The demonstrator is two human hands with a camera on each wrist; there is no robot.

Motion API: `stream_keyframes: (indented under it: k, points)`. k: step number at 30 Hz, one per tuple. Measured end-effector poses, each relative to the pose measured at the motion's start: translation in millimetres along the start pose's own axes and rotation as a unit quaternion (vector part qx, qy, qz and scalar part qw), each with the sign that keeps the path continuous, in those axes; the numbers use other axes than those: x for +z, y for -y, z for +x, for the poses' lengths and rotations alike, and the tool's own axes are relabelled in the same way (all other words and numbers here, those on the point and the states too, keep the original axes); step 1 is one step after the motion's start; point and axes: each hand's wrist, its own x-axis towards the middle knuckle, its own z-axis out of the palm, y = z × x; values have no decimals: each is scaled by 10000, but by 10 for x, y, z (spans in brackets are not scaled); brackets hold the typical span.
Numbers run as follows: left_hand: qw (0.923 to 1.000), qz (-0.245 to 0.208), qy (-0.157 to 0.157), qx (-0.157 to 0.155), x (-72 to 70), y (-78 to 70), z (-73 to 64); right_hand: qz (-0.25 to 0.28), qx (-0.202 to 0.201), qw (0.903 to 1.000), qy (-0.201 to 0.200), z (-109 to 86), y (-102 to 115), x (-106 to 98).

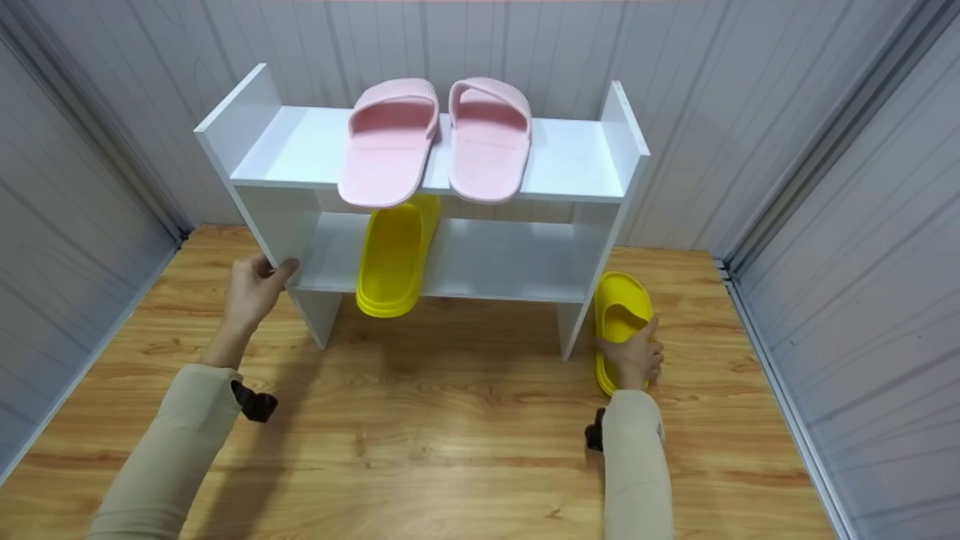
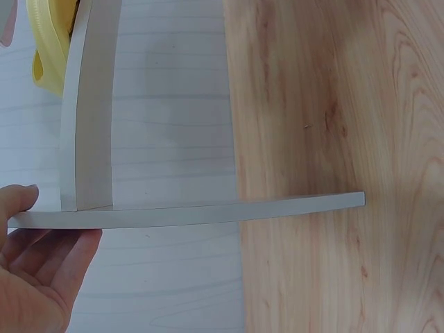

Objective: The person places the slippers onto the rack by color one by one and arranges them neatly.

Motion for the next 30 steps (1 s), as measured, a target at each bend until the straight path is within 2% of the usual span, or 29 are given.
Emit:
stream_keyframes:
  k: [9,21,30]
  points:
    - [10000,9,-19,-23,-8,-2,10,-248,-83,9996,131,21,-69,-30]
    - [9997,206,150,1,-11,-2,5,-768,-766,9936,325,-73,-128,-230]
    - [9997,174,107,-94,-7,6,9,-1141,-1526,9802,535,-153,-173,-420]
